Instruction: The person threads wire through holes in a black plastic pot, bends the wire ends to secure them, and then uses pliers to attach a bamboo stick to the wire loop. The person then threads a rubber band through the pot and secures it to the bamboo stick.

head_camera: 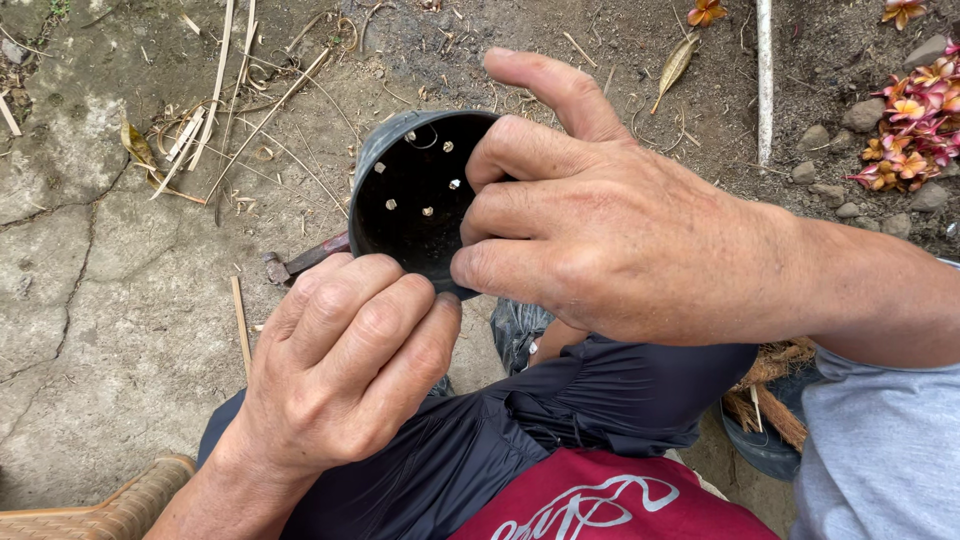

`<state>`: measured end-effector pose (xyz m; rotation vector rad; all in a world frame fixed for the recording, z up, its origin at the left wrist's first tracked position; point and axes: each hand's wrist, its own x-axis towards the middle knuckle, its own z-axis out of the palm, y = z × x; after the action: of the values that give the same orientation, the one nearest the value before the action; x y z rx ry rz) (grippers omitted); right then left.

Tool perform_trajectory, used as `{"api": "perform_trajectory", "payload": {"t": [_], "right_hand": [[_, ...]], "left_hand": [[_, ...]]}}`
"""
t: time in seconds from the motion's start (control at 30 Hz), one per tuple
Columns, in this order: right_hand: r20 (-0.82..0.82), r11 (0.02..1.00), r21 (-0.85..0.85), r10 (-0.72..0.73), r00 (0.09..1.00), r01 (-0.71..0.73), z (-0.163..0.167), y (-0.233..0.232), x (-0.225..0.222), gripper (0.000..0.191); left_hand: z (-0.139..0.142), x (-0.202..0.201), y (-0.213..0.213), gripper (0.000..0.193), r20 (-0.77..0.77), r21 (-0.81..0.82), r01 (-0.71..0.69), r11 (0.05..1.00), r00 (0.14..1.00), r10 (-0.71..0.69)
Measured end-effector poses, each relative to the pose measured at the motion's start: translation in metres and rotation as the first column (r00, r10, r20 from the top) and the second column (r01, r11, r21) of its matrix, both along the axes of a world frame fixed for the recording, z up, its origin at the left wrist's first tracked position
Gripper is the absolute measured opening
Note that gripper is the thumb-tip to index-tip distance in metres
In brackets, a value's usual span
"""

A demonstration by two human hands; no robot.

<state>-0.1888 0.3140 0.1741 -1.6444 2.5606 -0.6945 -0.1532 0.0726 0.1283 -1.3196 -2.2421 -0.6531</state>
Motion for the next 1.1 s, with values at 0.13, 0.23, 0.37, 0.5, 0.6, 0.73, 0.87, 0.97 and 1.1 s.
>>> {"api": "perform_trajectory", "payload": {"t": [0.13, 0.23, 0.37, 0.5, 0.6, 0.73, 0.87, 0.97, 1.1], "right_hand": [[0.006, 1.000, 0.007, 0.001, 1.000, -0.001, 0.003, -0.001, 0.001, 0.059], [-0.001, 1.000, 0.017, 0.002, 1.000, -0.002, 0.004, -0.001, 0.001, 0.059], [-0.004, 0.998, 0.063, 0.005, 1.000, -0.005, 0.004, -0.002, 0.001, 0.050], [-0.014, 0.998, 0.070, 0.007, 1.000, -0.006, 0.004, -0.004, 0.002, 0.039], [0.000, 0.997, 0.078, 0.002, 1.000, -0.002, 0.004, -0.007, 0.002, 0.035], [0.000, 0.993, 0.118, 0.012, 1.000, -0.012, 0.006, -0.010, 0.001, 0.029], [0.006, 0.985, 0.175, 0.015, 1.000, -0.016, 0.007, -0.015, 0.003, 0.027], [-0.033, 0.976, 0.218, 0.021, 0.999, -0.013, 0.006, -0.018, 0.003, 0.023], [0.007, 0.999, 0.047, 0.026, 1.000, -0.026, 0.004, -0.013, 0.000, 0.032]], "left_hand": [[0.002, 0.001, 0.000, 0.021, 0.004, 0.003, -0.005, 1.000, 1.000, 0.005], [0.002, 0.001, 0.001, 0.019, -0.008, -0.008, -0.006, 1.000, 1.000, 0.006], [0.002, 0.002, 0.003, 0.017, -0.034, -0.020, -0.006, 1.000, 0.999, 0.006], [0.001, 0.002, 0.003, 0.016, -0.061, -0.043, -0.003, 0.999, 0.998, 0.000], [-0.001, 0.003, 0.002, 0.018, -0.070, -0.049, -0.002, 0.999, 0.998, -0.002], [-0.006, 0.004, 0.001, 0.020, -0.064, -0.057, 0.006, 0.998, 0.998, -0.010], [-0.008, 0.007, 0.000, 0.020, -0.042, -0.075, 0.031, 0.997, 0.999, -0.034], [-0.007, 0.005, 0.001, 0.021, -0.051, -0.073, 0.032, 0.997, 0.998, -0.036], [0.000, 0.003, 0.000, 0.018, -0.022, -0.040, -0.014, 0.999, 1.000, 0.013]]}}
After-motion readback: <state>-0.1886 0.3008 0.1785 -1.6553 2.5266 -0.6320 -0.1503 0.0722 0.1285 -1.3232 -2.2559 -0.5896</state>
